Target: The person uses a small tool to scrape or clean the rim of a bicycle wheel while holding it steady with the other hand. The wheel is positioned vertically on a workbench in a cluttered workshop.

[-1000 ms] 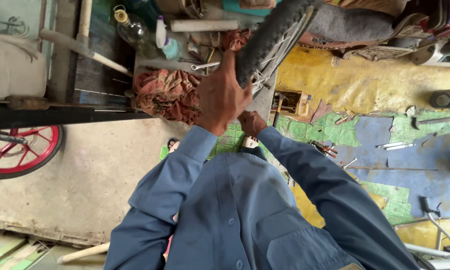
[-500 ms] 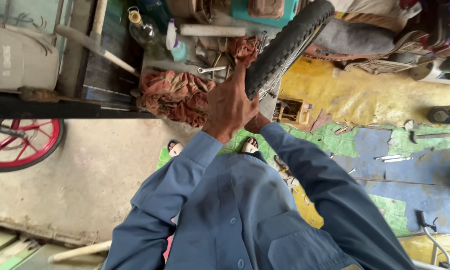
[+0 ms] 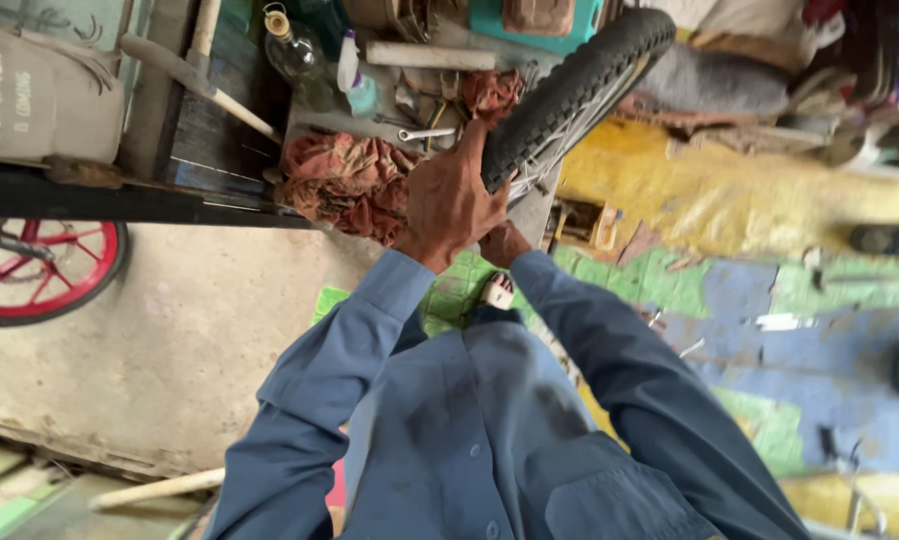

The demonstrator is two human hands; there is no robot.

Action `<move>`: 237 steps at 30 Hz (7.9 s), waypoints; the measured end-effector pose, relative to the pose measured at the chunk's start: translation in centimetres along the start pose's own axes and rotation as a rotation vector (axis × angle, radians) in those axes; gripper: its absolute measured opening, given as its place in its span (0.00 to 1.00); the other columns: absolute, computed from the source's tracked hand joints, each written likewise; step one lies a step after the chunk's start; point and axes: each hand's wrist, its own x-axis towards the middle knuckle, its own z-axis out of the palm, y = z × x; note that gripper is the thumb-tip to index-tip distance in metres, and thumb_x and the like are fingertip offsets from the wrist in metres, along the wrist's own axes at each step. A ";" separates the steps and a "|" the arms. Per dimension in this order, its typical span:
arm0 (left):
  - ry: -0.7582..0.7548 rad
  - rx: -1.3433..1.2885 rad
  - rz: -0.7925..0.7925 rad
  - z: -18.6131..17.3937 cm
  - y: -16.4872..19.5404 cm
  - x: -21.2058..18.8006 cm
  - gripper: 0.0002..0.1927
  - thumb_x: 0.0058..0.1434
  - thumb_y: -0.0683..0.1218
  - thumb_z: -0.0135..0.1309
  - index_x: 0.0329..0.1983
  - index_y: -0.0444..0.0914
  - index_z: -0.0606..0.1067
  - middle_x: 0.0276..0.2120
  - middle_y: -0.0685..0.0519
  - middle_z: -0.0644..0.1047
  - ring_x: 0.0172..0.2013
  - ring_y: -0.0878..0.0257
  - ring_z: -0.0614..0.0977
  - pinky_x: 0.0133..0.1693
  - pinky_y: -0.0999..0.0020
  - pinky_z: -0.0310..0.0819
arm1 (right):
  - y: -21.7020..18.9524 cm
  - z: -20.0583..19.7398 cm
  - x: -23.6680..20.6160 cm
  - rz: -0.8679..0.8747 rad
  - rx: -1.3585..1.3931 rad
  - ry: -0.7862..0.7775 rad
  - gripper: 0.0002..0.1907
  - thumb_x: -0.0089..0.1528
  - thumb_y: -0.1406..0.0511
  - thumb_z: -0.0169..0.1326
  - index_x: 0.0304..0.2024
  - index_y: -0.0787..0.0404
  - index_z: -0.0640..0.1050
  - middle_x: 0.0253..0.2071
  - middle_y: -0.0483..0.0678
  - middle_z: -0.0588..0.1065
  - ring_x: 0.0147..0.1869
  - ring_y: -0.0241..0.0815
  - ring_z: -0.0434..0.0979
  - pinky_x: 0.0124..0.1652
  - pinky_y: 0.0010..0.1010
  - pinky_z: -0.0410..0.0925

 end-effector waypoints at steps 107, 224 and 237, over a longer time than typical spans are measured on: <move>0.094 -0.031 0.069 -0.1 -0.5 0.9 0.38 0.60 0.54 0.67 0.68 0.34 0.65 0.42 0.42 0.83 0.34 0.51 0.87 0.33 0.62 0.83 | -2.7 0.2 -0.8 0.013 -0.195 -0.107 0.12 0.66 0.65 0.49 0.47 0.59 0.81 0.42 0.63 0.80 0.44 0.66 0.82 0.47 0.52 0.73; 0.170 0.045 -0.052 -0.5 1.1 6.0 0.27 0.57 0.50 0.68 0.54 0.37 0.70 0.31 0.49 0.82 0.25 0.56 0.85 0.28 0.59 0.79 | -0.7 -3.7 -0.3 0.270 -0.280 -0.019 0.16 0.67 0.59 0.45 0.56 0.45 0.76 0.48 0.65 0.78 0.47 0.73 0.78 0.46 0.63 0.71; 0.127 0.059 -0.045 -0.3 3.3 4.8 0.34 0.56 0.51 0.69 0.60 0.34 0.67 0.31 0.44 0.82 0.26 0.51 0.85 0.24 0.60 0.79 | -1.8 -5.7 1.6 0.208 -0.324 -0.251 0.19 0.67 0.62 0.44 0.57 0.51 0.79 0.56 0.61 0.78 0.56 0.68 0.78 0.58 0.53 0.70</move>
